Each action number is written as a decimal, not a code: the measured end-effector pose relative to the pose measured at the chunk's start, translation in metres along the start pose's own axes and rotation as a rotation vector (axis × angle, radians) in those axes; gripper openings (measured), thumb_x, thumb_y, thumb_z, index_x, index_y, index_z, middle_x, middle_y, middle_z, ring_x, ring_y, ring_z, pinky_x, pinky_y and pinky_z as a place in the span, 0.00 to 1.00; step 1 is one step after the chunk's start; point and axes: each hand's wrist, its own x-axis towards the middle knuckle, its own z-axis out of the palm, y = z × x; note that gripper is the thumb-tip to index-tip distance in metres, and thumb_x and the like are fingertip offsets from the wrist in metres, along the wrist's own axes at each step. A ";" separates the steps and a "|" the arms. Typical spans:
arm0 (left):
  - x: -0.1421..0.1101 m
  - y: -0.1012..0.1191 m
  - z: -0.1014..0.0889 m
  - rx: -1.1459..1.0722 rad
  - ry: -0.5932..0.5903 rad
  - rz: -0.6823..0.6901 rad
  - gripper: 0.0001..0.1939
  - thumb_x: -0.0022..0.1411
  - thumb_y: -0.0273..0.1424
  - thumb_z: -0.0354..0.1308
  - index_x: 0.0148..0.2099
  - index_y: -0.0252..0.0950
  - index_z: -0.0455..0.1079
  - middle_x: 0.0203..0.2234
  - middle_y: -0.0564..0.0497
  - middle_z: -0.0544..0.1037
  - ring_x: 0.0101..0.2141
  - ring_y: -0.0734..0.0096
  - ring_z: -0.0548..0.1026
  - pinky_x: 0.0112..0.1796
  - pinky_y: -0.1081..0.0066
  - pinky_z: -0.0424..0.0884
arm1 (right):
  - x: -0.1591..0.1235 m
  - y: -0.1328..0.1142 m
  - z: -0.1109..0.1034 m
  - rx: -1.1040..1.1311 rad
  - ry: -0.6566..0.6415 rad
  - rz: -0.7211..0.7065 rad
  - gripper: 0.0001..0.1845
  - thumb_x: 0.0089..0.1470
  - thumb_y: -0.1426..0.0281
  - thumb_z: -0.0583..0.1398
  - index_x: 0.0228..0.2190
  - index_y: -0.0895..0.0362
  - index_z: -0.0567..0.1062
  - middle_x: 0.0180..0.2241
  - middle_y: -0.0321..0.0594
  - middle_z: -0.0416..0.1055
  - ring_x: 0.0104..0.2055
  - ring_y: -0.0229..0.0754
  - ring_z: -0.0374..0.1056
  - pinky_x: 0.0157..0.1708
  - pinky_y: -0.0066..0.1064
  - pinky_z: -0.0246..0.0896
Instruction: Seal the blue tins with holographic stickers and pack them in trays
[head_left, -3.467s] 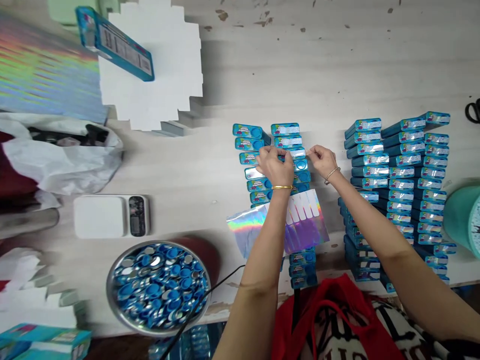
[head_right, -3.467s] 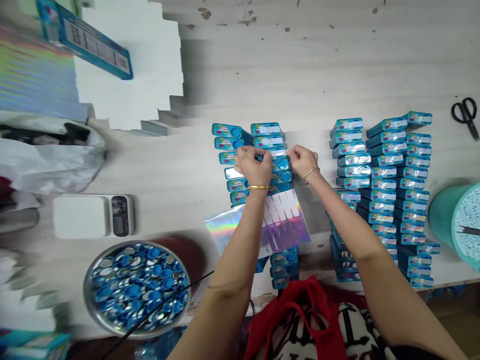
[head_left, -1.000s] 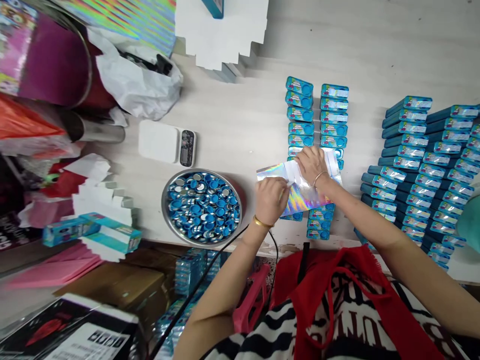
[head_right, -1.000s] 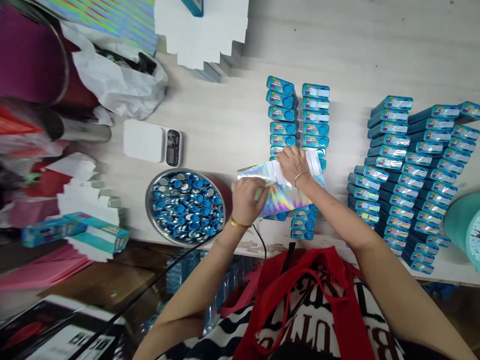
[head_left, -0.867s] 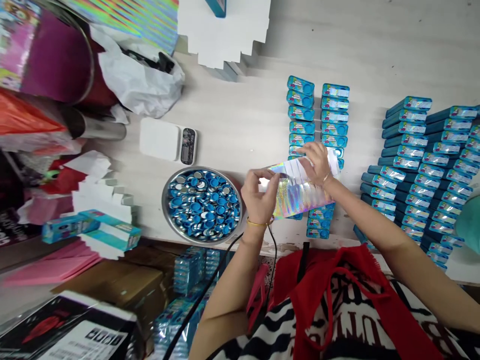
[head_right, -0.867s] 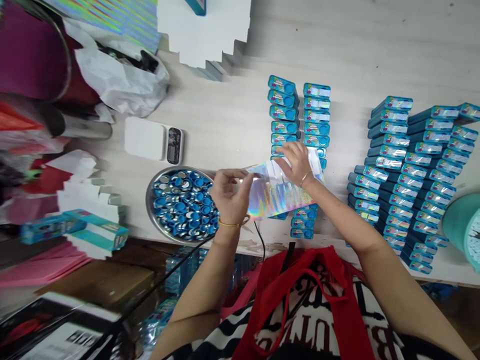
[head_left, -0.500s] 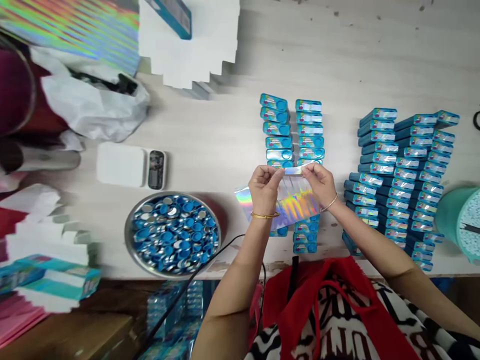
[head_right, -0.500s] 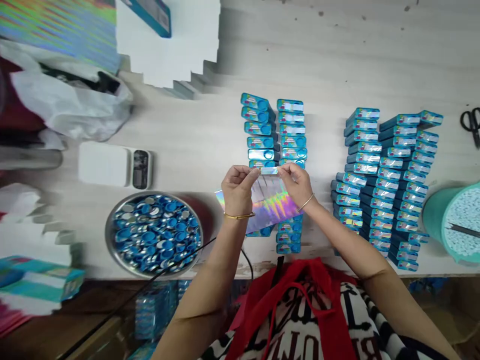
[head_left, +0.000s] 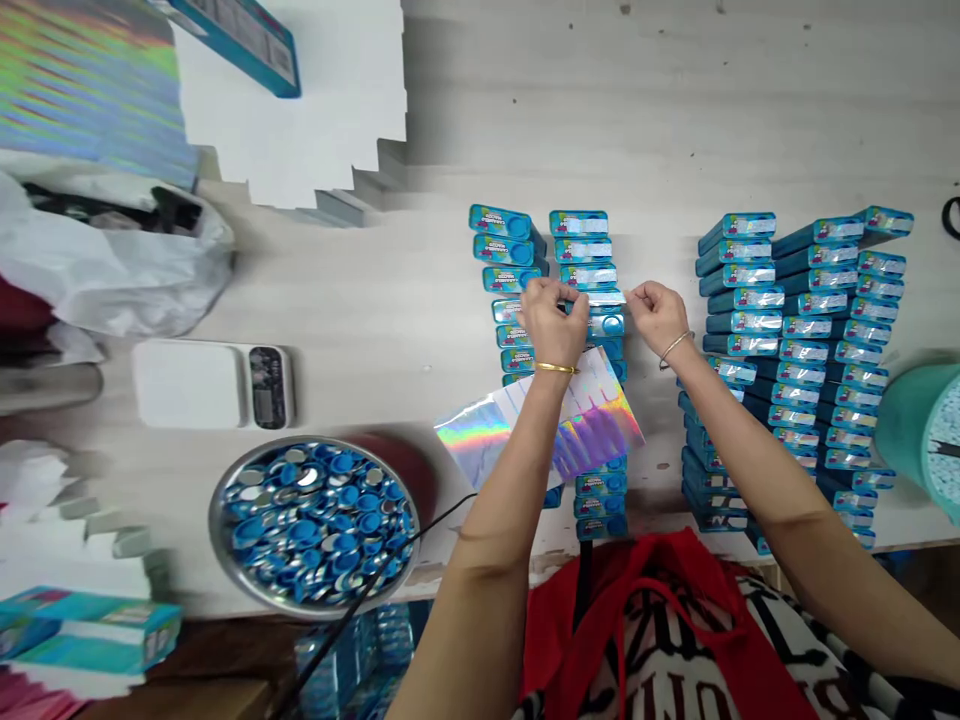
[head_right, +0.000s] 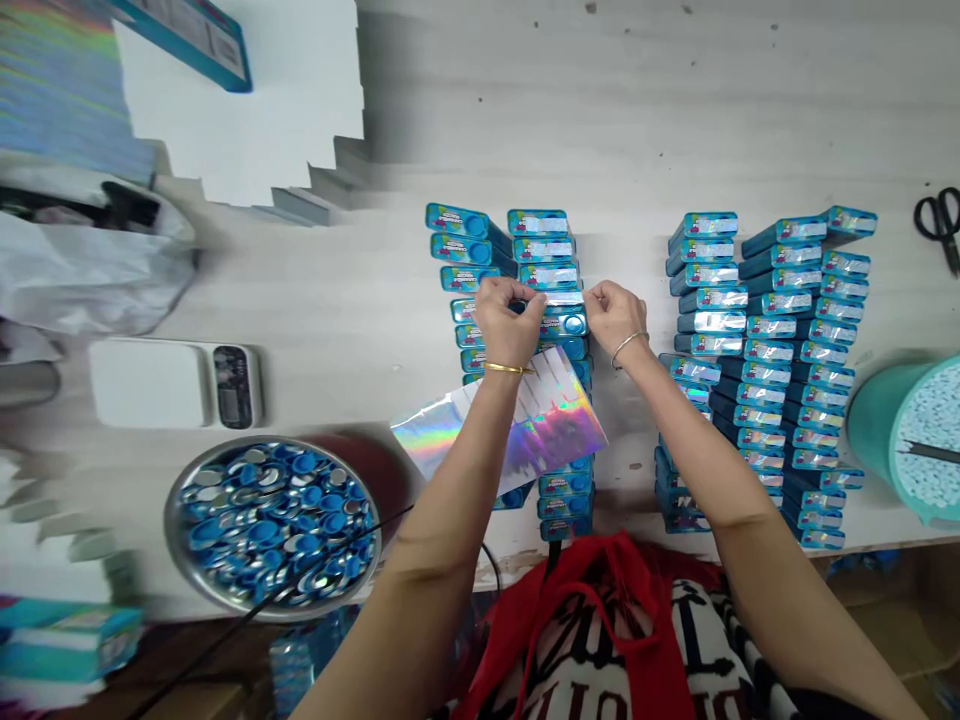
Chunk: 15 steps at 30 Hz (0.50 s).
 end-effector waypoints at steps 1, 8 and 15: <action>-0.001 -0.001 0.002 0.021 0.000 -0.001 0.05 0.55 0.30 0.64 0.30 0.38 0.70 0.37 0.47 0.74 0.46 0.57 0.72 0.54 0.53 0.66 | 0.001 0.003 0.001 0.004 -0.007 0.014 0.13 0.57 0.64 0.61 0.23 0.55 0.70 0.18 0.29 0.59 0.25 0.36 0.55 0.30 0.30 0.48; -0.002 0.008 0.009 0.175 -0.036 -0.046 0.03 0.56 0.29 0.63 0.31 0.37 0.71 0.43 0.44 0.73 0.51 0.49 0.70 0.53 0.48 0.65 | 0.015 0.027 0.014 0.165 -0.052 0.069 0.13 0.56 0.66 0.62 0.22 0.57 0.71 0.19 0.31 0.61 0.25 0.36 0.56 0.28 0.30 0.49; -0.006 0.023 0.002 0.281 -0.012 -0.143 0.20 0.54 0.33 0.66 0.49 0.37 0.69 0.53 0.38 0.68 0.57 0.42 0.66 0.55 0.45 0.64 | 0.001 0.041 0.028 0.294 -0.010 0.042 0.18 0.58 0.56 0.61 0.38 0.58 0.78 0.24 0.33 0.69 0.28 0.38 0.64 0.31 0.30 0.61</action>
